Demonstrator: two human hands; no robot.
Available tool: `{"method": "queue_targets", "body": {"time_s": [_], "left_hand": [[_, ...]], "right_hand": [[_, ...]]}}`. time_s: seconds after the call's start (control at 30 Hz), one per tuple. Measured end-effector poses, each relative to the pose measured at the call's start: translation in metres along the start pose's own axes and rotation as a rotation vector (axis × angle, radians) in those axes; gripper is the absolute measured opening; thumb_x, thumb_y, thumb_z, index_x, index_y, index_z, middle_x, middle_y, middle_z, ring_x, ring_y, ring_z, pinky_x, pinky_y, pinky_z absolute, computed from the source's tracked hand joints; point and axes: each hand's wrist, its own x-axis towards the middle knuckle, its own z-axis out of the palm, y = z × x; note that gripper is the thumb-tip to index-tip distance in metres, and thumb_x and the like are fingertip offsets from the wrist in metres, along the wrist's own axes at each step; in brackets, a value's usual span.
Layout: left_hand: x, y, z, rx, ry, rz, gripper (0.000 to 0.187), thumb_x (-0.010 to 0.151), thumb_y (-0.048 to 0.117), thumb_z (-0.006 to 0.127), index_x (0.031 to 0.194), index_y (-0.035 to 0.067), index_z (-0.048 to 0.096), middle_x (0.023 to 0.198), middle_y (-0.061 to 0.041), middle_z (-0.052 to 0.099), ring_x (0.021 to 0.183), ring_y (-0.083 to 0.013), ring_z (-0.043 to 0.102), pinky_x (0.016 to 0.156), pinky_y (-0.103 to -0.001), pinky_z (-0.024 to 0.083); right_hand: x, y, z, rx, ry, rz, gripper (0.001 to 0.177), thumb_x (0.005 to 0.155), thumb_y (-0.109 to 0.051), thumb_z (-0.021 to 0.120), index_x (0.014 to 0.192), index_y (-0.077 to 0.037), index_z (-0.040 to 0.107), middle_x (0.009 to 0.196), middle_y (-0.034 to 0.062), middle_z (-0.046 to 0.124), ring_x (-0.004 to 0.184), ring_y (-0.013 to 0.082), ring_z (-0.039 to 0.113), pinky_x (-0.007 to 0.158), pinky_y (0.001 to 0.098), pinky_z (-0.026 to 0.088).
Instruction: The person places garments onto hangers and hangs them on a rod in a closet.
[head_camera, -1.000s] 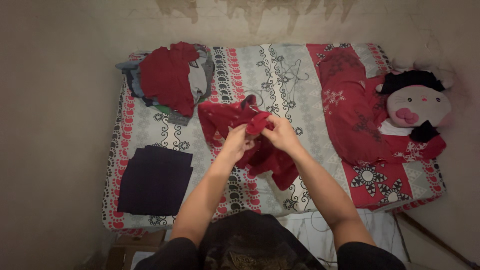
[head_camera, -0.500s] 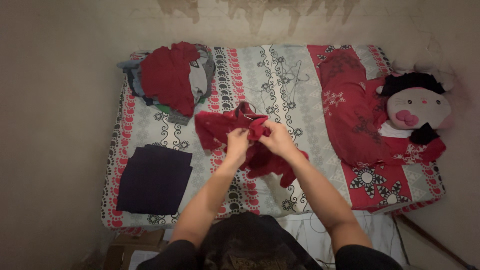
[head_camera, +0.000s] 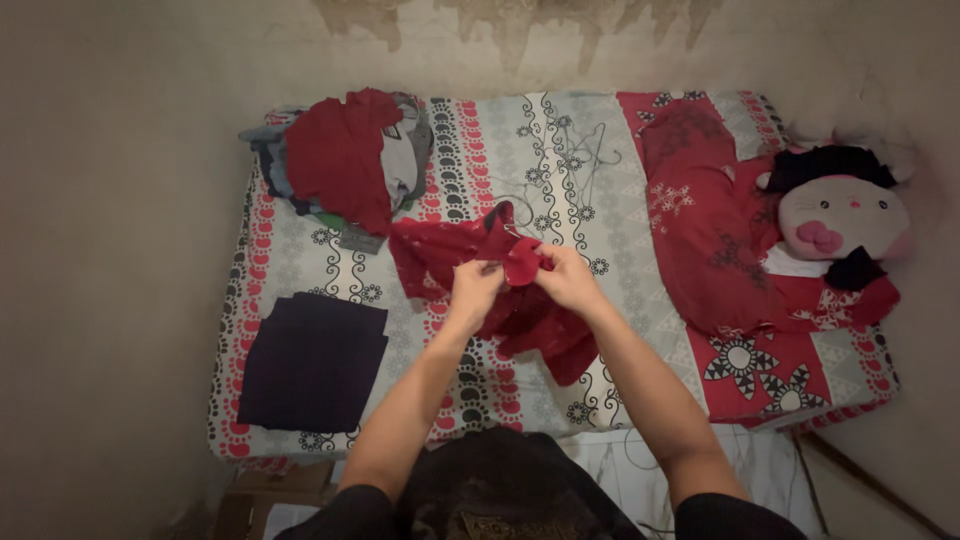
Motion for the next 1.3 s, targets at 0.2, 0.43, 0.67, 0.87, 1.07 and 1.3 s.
{"method": "queue_targets", "body": {"time_s": [0.2, 0.43, 0.67, 0.87, 1.07, 1.3], "left_hand": [[0.007, -0.023, -0.001, -0.408, 0.009, -0.23, 0.017, 0.101, 0.017, 0.057, 0.106, 0.004, 0.067, 0.098, -0.005, 0.072, 0.083, -0.0147, 0.068, 0.075, -0.033, 0.056], [0.009, -0.041, -0.008, -0.717, -0.133, -0.332, 0.017, 0.1, 0.013, 0.057, 0.112, 0.005, 0.066, 0.104, -0.005, 0.071, 0.09, -0.014, 0.065, 0.085, -0.032, 0.055], [0.0, 0.009, 0.014, -0.011, 0.04, 0.145, 0.037, 0.09, -0.002, 0.068, 0.123, 0.005, 0.054, 0.103, -0.005, 0.071, 0.093, -0.0106, 0.067, 0.083, -0.027, 0.054], [-0.009, 0.031, 0.028, 0.255, -0.011, 0.325, 0.035, 0.091, -0.004, 0.071, 0.115, 0.005, 0.046, 0.102, -0.005, 0.066, 0.094, -0.0108, 0.064, 0.082, -0.029, 0.054], [-0.005, 0.009, 0.038, -0.071, -0.196, 0.182, 0.027, 0.094, -0.002, 0.067, 0.118, 0.002, 0.057, 0.111, -0.005, 0.068, 0.1, -0.0099, 0.067, 0.09, -0.027, 0.056], [-0.032, 0.038, 0.069, 0.552, 0.019, 0.441, 0.015, 0.091, 0.001, 0.075, 0.106, 0.0, 0.074, 0.101, -0.01, 0.063, 0.078, -0.0154, 0.062, 0.068, -0.028, 0.053]], "right_hand": [[0.0, -0.003, 0.02, -0.141, 0.157, 0.03, 0.032, 0.081, -0.023, 0.082, 0.104, -0.002, 0.073, 0.079, -0.0003, 0.073, 0.071, 0.0065, 0.063, 0.068, 0.0264, 0.052], [-0.002, 0.026, 0.026, 0.003, 0.18, -0.015, 0.03, 0.084, -0.019, 0.08, 0.105, 0.0, 0.072, 0.085, 0.001, 0.073, 0.077, 0.0058, 0.062, 0.071, 0.0253, 0.052], [-0.001, 0.054, 0.018, 0.089, 0.149, 0.082, 0.022, 0.091, -0.015, 0.074, 0.106, 0.001, 0.073, 0.088, 0.0011, 0.074, 0.08, 0.0064, 0.062, 0.074, 0.0246, 0.052], [-0.01, 0.055, 0.004, 0.381, 0.093, 0.124, 0.02, 0.095, -0.008, 0.068, 0.111, 0.002, 0.073, 0.097, 0.0016, 0.073, 0.085, 0.0071, 0.063, 0.078, 0.0257, 0.052], [-0.019, 0.048, -0.023, 0.559, -0.021, 0.166, 0.021, 0.095, -0.006, 0.064, 0.114, 0.001, 0.072, 0.104, 0.0021, 0.075, 0.09, 0.0074, 0.067, 0.084, 0.0245, 0.054], [-0.025, 0.056, -0.029, 0.453, 0.075, 0.065, 0.021, 0.094, -0.002, 0.067, 0.113, 0.004, 0.073, 0.103, 0.0051, 0.074, 0.091, 0.0101, 0.066, 0.083, 0.0272, 0.054]]}}
